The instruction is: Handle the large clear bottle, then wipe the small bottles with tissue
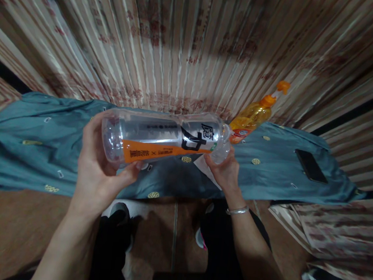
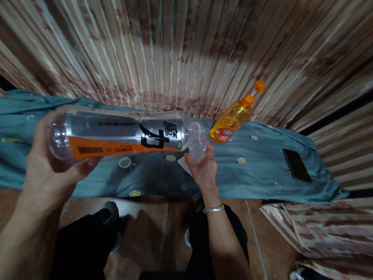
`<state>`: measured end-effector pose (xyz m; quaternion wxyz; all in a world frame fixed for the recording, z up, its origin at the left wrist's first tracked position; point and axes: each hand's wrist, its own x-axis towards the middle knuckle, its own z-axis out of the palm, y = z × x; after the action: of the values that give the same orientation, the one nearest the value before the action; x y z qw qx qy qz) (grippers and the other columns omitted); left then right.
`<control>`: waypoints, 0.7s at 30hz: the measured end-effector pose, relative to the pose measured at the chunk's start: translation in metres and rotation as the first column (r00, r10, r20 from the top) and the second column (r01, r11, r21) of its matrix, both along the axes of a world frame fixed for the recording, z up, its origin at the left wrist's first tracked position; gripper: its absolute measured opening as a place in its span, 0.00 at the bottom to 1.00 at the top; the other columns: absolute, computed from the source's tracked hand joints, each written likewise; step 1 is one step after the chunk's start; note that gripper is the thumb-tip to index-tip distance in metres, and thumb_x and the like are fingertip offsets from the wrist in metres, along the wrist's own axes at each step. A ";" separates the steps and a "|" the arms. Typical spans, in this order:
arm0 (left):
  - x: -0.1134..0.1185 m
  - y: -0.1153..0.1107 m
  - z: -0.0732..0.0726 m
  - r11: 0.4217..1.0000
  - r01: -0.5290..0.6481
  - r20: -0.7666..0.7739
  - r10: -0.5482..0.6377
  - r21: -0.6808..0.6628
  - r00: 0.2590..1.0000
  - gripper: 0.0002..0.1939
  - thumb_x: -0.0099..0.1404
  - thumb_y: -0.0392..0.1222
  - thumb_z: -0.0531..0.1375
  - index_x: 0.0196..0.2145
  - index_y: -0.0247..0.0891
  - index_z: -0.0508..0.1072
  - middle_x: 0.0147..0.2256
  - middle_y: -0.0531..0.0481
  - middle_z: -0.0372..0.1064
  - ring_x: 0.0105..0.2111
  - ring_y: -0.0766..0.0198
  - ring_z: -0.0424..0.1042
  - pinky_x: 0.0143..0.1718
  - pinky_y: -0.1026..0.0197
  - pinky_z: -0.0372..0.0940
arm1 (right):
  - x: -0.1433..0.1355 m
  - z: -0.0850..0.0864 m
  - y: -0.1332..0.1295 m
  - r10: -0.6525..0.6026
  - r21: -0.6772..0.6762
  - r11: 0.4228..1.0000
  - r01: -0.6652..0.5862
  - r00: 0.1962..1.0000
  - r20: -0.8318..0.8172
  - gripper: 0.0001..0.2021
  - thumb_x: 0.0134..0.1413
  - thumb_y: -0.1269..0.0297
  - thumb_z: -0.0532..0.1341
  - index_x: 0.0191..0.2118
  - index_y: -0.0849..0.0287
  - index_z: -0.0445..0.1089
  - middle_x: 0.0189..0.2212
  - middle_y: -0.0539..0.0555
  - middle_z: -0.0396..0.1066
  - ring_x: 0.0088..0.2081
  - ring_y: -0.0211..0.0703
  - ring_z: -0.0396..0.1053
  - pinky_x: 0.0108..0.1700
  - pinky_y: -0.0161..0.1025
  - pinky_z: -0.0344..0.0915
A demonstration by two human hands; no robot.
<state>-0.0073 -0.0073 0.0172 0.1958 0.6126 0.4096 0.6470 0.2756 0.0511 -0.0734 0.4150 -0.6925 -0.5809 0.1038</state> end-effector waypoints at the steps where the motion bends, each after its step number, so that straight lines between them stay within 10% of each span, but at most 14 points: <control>1: -0.001 0.000 0.000 1.000 -0.003 0.000 0.003 0.002 1.000 0.47 0.44 0.49 0.78 0.60 0.45 0.68 0.57 0.44 0.67 0.56 0.52 0.70 0.51 0.52 0.75 | 0.000 0.001 0.000 -0.002 -0.003 1.000 0.002 1.000 0.000 0.39 0.44 0.53 0.69 0.61 0.63 0.63 0.47 0.66 0.78 0.48 0.63 0.78 0.48 0.53 0.73; 21: -0.006 0.002 -0.002 1.000 -0.009 -0.043 0.009 0.017 0.999 0.50 0.42 0.52 0.78 0.62 0.46 0.67 0.58 0.44 0.67 0.58 0.51 0.69 0.58 0.46 0.69 | 0.000 0.003 0.000 0.015 -0.013 1.000 -0.015 1.000 -0.002 0.38 0.45 0.54 0.70 0.61 0.64 0.62 0.47 0.67 0.78 0.48 0.63 0.78 0.47 0.52 0.73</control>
<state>-0.0131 -0.0056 0.0148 0.1788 0.6263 0.4109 0.6379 0.2752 0.0512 -0.0707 0.4103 -0.6909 -0.5847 0.1114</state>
